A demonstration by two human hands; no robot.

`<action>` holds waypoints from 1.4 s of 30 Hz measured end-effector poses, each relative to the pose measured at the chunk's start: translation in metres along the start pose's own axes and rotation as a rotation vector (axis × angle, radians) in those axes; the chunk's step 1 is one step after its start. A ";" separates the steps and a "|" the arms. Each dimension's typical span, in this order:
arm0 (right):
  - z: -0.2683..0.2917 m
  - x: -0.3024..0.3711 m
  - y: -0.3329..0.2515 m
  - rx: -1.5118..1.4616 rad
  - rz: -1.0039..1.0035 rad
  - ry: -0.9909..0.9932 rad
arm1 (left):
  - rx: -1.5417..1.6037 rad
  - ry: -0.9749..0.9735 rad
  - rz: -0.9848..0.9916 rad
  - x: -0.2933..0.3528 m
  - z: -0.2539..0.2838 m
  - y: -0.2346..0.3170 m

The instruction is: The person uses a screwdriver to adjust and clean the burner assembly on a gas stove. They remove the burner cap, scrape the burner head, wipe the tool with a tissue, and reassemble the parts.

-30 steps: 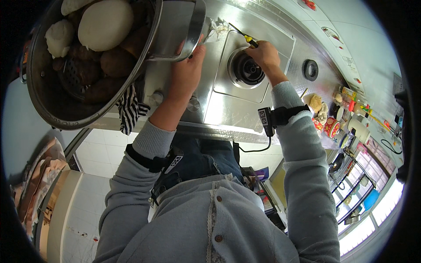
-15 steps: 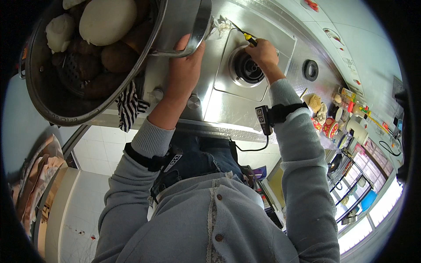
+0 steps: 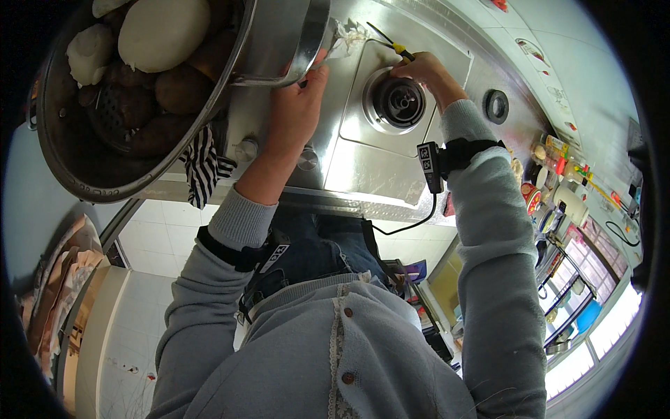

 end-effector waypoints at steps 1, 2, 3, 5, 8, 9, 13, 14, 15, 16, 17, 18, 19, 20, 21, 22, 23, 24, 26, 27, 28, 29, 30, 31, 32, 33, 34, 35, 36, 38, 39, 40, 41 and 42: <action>0.003 0.002 -0.002 0.013 0.010 0.009 | -0.005 -0.004 -0.002 0.000 0.000 -0.001; 0.005 0.005 -0.004 -0.017 -0.028 -0.023 | -0.032 -0.016 -0.013 -0.001 -0.001 -0.002; 0.007 0.007 -0.006 -0.046 -0.050 -0.047 | -0.059 -0.029 -0.024 -0.001 -0.003 -0.004; 0.011 0.011 -0.011 -0.034 -0.088 -0.080 | -0.137 -0.059 -0.033 -0.002 -0.009 -0.009; 0.016 0.011 -0.017 0.079 -0.116 -0.106 | -0.281 -0.106 -0.098 -0.006 -0.025 -0.020; 0.017 0.010 -0.019 0.113 -0.117 -0.110 | -0.320 -0.122 -0.168 -0.011 -0.032 -0.024; 0.018 0.005 -0.018 0.199 -0.089 -0.100 | -0.486 -0.185 -0.334 -0.026 -0.061 -0.037; 0.017 0.004 -0.016 0.160 -0.080 -0.116 | -0.514 -0.201 -0.330 -0.028 -0.067 -0.040; 0.015 0.003 -0.015 0.122 -0.072 -0.132 | -0.542 -0.218 -0.325 -0.030 -0.073 -0.043; 0.013 0.002 -0.013 0.084 -0.064 -0.147 | -0.573 -0.234 -0.322 -0.032 -0.078 -0.047; 0.012 0.002 -0.011 0.072 -0.042 -0.133 | -0.565 -0.228 -0.341 -0.033 -0.082 -0.049; 0.010 0.001 -0.010 0.060 -0.020 -0.118 | -0.563 -0.221 -0.362 -0.035 -0.086 -0.050; 0.009 0.001 -0.008 0.058 -0.004 -0.094 | -0.569 -0.221 -0.373 -0.036 -0.089 -0.052; 0.007 0.001 -0.007 0.053 0.013 -0.087 | -0.563 -0.217 -0.371 -0.037 -0.092 -0.053; 0.006 0.000 -0.006 0.060 0.026 -0.068 | -0.564 -0.219 -0.360 -0.038 -0.094 -0.055; 0.005 0.000 -0.006 0.067 0.039 -0.049 | -0.572 -0.225 -0.343 -0.038 -0.097 -0.056; 0.005 0.000 -0.005 0.069 0.032 -0.053 | -0.577 -0.226 -0.350 -0.039 -0.098 -0.057; 0.005 -0.001 -0.004 0.071 0.026 -0.057 | -0.589 -0.230 -0.350 -0.039 -0.099 -0.057; 0.005 0.000 -0.002 0.037 0.018 -0.067 | -0.607 -0.240 -0.340 -0.039 -0.101 -0.057; 0.005 0.001 0.000 0.000 0.015 -0.072 | -0.612 -0.248 -0.329 -0.039 -0.102 -0.057; 0.004 0.002 0.001 -0.035 0.013 -0.078 | -0.620 -0.258 -0.313 -0.039 -0.103 -0.058; 0.005 0.002 0.002 -0.043 0.001 -0.084 | -0.623 -0.258 -0.329 -0.039 -0.105 -0.057; 0.004 0.003 0.004 -0.049 -0.012 -0.091 | -0.629 -0.262 -0.339 -0.040 -0.107 -0.057; 0.004 0.003 0.004 -0.057 -0.024 -0.098 | -0.633 -0.265 -0.347 -0.040 -0.108 -0.057; 0.005 0.004 0.004 -0.063 -0.022 -0.099 | -0.628 -0.263 -0.326 -0.041 -0.110 -0.058; 0.005 0.004 0.004 -0.069 -0.021 -0.101 | -0.622 -0.261 -0.303 -0.042 -0.111 -0.058; 0.005 0.004 0.003 -0.075 -0.019 -0.102 | -0.621 -0.266 -0.266 -0.043 -0.113 -0.059; 0.006 0.005 0.003 -0.072 -0.022 -0.120 | -0.625 -0.262 -0.280 -0.044 -0.115 -0.059; 0.007 0.005 0.002 -0.069 -0.025 -0.137 | -0.634 -0.265 -0.279 -0.046 -0.117 -0.060; 0.009 0.006 0.001 -0.070 -0.033 -0.158 | -0.657 -0.279 -0.286 -0.047 -0.120 -0.061; 0.010 0.006 0.000 -0.074 -0.038 -0.162 | -0.673 -0.290 -0.293 -0.048 -0.122 -0.062; 0.010 0.006 0.000 -0.078 -0.043 -0.166 | -0.681 -0.296 -0.306 -0.048 -0.123 -0.062; 0.010 0.006 0.000 -0.049 -0.050 -0.160 | -0.697 -0.301 -0.323 -0.049 -0.124 -0.063; 0.009 0.006 0.000 -0.020 -0.057 -0.155 | -0.706 -0.300 -0.346 -0.050 -0.125 -0.063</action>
Point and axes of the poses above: each hand's wrist, its own x-axis away from the middle knuckle, its own z-axis out of the back of the hand, y = z × x, the point moved 2 cm from there along -x, towards the middle knuckle, and after that the axes turned 14 degrees about y, right-handed, at the moved point
